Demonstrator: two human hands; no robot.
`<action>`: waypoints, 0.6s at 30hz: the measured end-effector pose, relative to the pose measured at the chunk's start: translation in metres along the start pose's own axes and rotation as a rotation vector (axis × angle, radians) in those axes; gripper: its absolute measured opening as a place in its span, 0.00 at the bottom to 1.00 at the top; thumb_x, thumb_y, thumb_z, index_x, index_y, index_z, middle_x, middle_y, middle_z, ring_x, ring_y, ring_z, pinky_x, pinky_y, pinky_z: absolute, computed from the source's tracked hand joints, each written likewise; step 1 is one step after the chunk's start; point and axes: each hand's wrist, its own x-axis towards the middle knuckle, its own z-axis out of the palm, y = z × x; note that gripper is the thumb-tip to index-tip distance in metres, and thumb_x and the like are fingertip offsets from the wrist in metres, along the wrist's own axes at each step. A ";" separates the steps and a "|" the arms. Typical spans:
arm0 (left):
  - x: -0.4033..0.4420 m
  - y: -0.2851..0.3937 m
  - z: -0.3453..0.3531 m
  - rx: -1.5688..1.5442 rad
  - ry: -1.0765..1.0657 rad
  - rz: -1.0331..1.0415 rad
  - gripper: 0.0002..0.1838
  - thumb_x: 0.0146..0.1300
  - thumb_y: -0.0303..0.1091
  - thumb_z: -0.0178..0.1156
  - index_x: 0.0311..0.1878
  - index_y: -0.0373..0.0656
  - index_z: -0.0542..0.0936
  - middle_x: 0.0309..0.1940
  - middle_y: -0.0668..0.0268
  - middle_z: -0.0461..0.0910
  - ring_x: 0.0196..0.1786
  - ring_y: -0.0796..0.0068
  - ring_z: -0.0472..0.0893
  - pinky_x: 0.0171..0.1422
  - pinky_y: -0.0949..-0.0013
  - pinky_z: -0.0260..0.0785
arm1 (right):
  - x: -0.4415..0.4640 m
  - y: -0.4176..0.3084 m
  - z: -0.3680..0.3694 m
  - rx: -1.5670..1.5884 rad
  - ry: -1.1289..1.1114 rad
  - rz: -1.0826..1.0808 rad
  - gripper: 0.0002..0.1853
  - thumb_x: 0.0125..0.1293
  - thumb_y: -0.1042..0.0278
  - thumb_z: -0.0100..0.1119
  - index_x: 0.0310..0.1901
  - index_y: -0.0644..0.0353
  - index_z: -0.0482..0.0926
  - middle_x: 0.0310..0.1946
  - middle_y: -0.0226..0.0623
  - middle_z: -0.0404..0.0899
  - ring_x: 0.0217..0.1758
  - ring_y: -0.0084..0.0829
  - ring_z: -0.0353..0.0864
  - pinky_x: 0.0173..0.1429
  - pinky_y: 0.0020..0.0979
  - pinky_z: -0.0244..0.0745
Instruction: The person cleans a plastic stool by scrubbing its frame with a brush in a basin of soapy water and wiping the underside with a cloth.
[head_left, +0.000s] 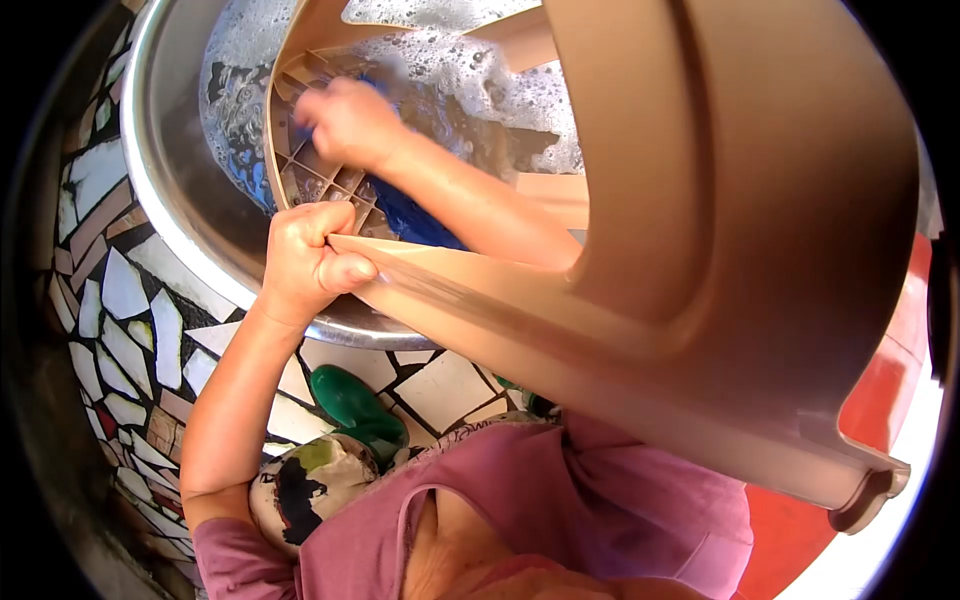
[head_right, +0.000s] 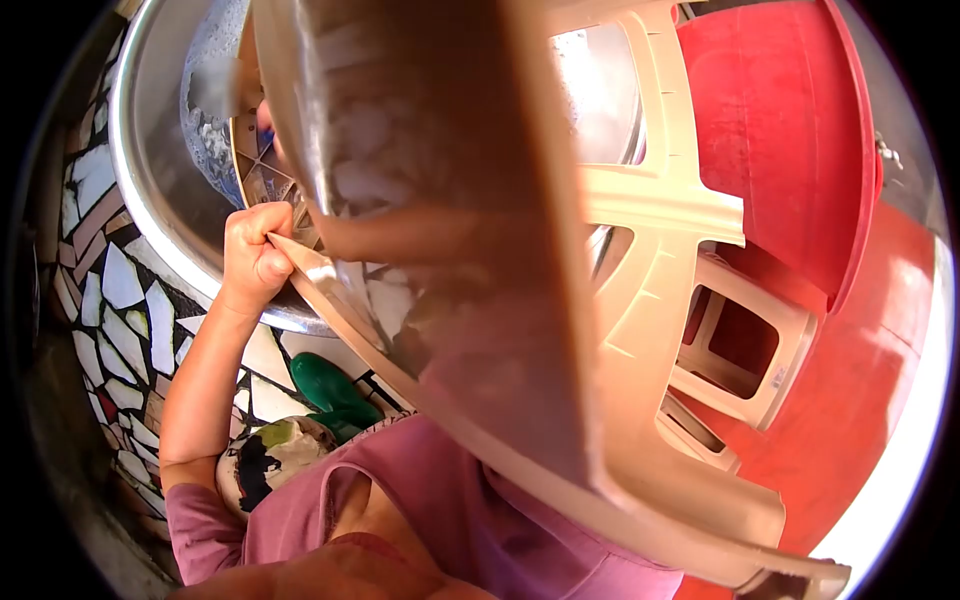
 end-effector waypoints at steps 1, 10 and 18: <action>0.000 -0.001 0.000 0.001 -0.003 0.000 0.45 0.40 0.81 0.57 0.16 0.39 0.60 0.13 0.64 0.54 0.17 0.68 0.59 0.22 0.65 0.54 | 0.007 0.007 -0.011 -0.047 0.032 0.051 0.10 0.52 0.72 0.51 0.35 0.53 0.81 0.29 0.39 0.83 0.34 0.41 0.82 0.39 0.41 0.77; -0.001 -0.003 0.007 0.073 -0.037 0.123 0.43 0.39 0.78 0.60 0.15 0.40 0.61 0.12 0.64 0.56 0.16 0.64 0.62 0.22 0.65 0.57 | -0.030 0.019 0.003 0.049 0.147 -0.041 0.16 0.48 0.68 0.64 0.42 0.56 0.82 0.43 0.46 0.72 0.46 0.40 0.74 0.51 0.33 0.74; -0.004 -0.005 0.011 0.136 -0.072 0.204 0.42 0.37 0.77 0.62 0.13 0.42 0.61 0.10 0.64 0.57 0.14 0.64 0.63 0.22 0.64 0.57 | -0.052 -0.038 -0.014 0.651 -0.015 0.371 0.09 0.50 0.69 0.65 0.34 0.58 0.80 0.34 0.39 0.79 0.38 0.36 0.79 0.45 0.34 0.76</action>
